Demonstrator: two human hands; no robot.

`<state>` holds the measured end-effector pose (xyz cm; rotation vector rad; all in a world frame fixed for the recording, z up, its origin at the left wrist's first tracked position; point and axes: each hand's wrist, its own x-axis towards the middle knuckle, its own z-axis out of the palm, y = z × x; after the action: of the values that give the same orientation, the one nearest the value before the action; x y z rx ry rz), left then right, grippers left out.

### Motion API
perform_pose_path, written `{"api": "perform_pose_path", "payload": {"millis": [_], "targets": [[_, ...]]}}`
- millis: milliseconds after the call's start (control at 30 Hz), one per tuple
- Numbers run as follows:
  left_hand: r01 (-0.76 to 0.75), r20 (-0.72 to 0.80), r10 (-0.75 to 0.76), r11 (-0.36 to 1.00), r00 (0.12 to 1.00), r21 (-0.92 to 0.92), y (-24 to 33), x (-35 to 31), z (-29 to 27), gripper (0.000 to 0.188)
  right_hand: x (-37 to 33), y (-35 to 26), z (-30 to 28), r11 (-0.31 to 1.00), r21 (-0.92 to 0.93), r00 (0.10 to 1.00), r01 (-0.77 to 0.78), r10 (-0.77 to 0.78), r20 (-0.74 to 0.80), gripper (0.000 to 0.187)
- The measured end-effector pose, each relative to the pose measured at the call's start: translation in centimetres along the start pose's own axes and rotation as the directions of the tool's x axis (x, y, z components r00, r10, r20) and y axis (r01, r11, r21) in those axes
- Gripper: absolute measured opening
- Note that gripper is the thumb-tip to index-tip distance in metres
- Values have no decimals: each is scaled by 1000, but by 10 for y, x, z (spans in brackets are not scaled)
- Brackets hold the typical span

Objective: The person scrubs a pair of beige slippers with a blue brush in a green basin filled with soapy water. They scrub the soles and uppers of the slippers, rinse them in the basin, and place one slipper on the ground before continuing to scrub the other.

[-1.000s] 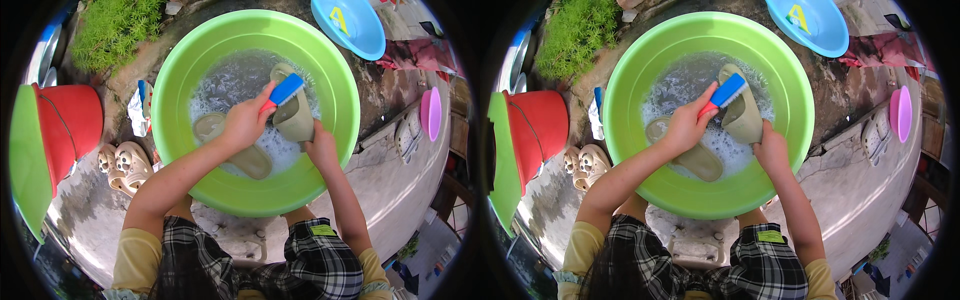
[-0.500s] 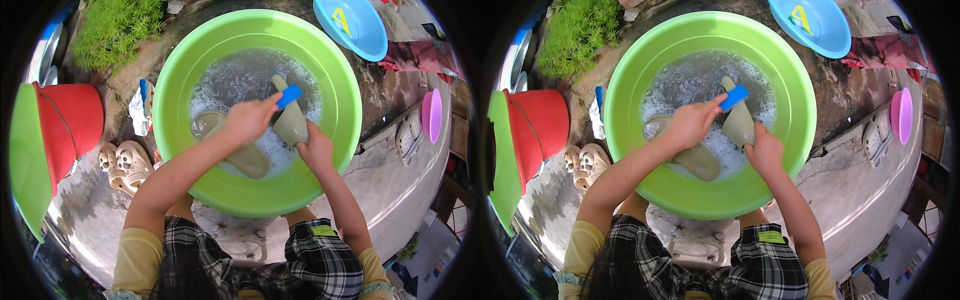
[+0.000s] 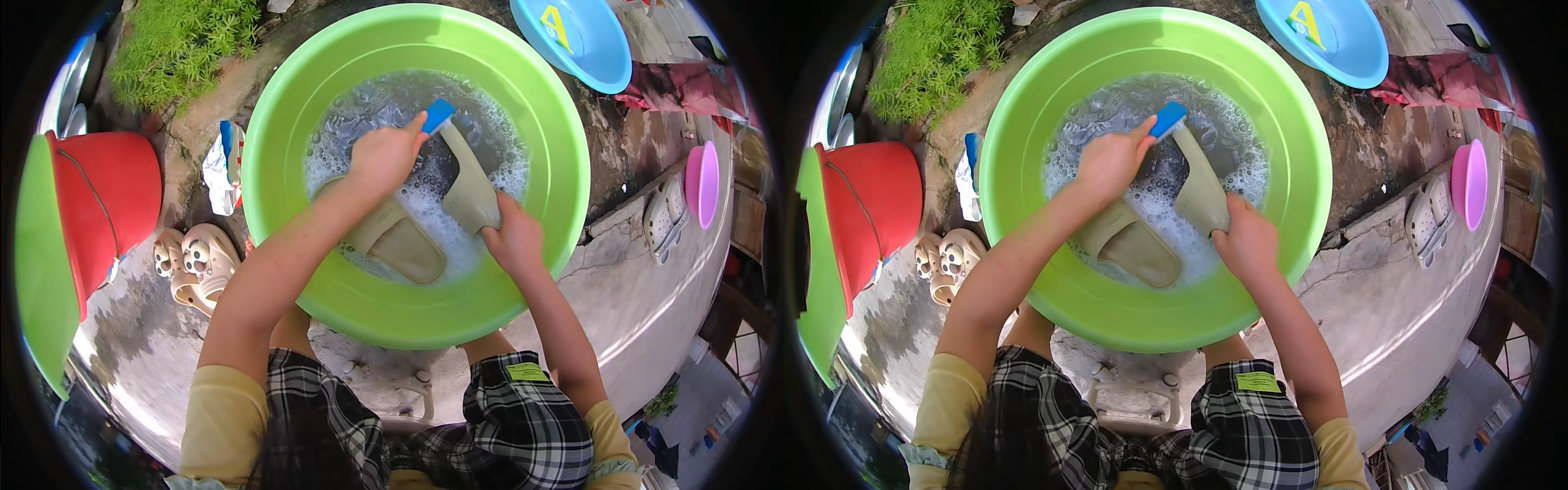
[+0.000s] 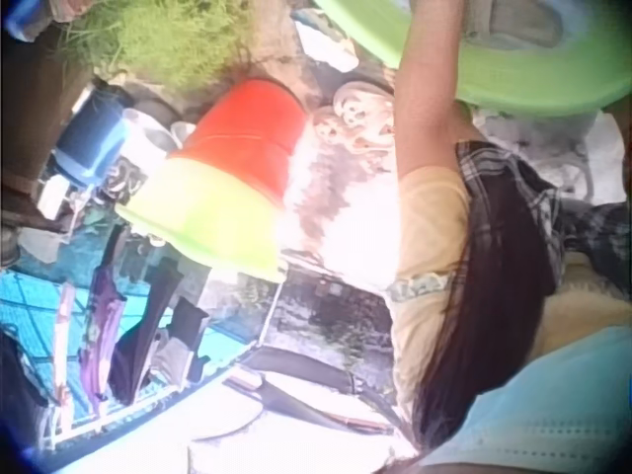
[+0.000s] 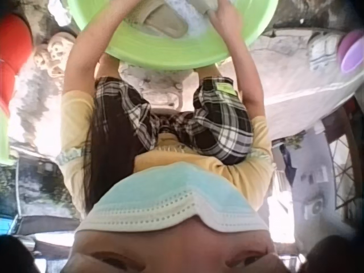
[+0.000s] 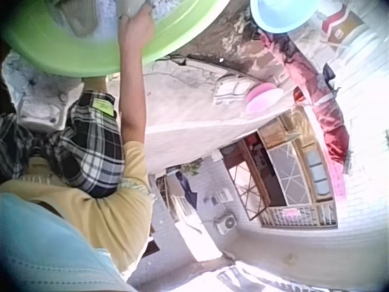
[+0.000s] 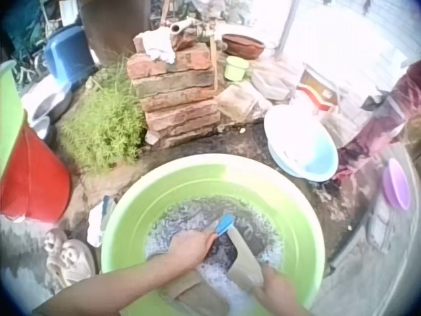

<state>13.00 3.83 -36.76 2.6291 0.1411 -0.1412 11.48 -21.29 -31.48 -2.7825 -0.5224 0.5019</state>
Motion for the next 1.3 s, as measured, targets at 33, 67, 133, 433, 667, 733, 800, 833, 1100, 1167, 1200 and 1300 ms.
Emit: {"api": "perform_pose_path", "payload": {"millis": [33,67,133,433,667,733,800,833,1100,1167,1200,1300], "targets": [[11,-21,-11,1000,1000,18,-5,10,-13,40,1,1,0,1000,-2,1000,0,0,-1,48],[17,-83,-16,1000,996,8,-17,15,-16,39,1,1,0,1000,0,1000,3,-3,0,49],[27,-207,-30,999,978,-18,-42,22,-15,39,2,3,1,1000,1,1000,13,-13,4,50],[174,196,-100,897,975,-407,30,-19,-21,47,3,-2,-1,999,14,996,-44,43,73,44],[44,-189,-120,930,975,-364,-41,19,4,49,-3,-11,-6,930,362,998,63,-51,-43,48],[458,348,-363,284,864,-842,-26,25,-22,43,-2,-8,-8,888,452,995,87,-54,-86,54],[466,475,-56,-121,878,-876,-33,19,-33,35,3,-6,-8,849,528,1000,25,-25,-7,55],[488,481,108,-324,870,-811,-32,13,-39,34,5,-4,-9,828,560,999,-11,-14,41,56],[409,425,40,209,904,-888,44,-6,-50,27,29,-26,-47,571,818,986,74,-164,26,59],[366,407,80,304,910,-879,48,-6,-37,31,36,-29,-54,686,727,998,7,-49,37,42],[343,398,101,349,912,-872,49,-7,-31,32,37,-30,-56,709,705,999,-5,-20,27,39],[0,-8,-6,835,1000,-550,4,9,-14,38,39,-26,-56,738,675,999,-28,47,-10,32]]}}
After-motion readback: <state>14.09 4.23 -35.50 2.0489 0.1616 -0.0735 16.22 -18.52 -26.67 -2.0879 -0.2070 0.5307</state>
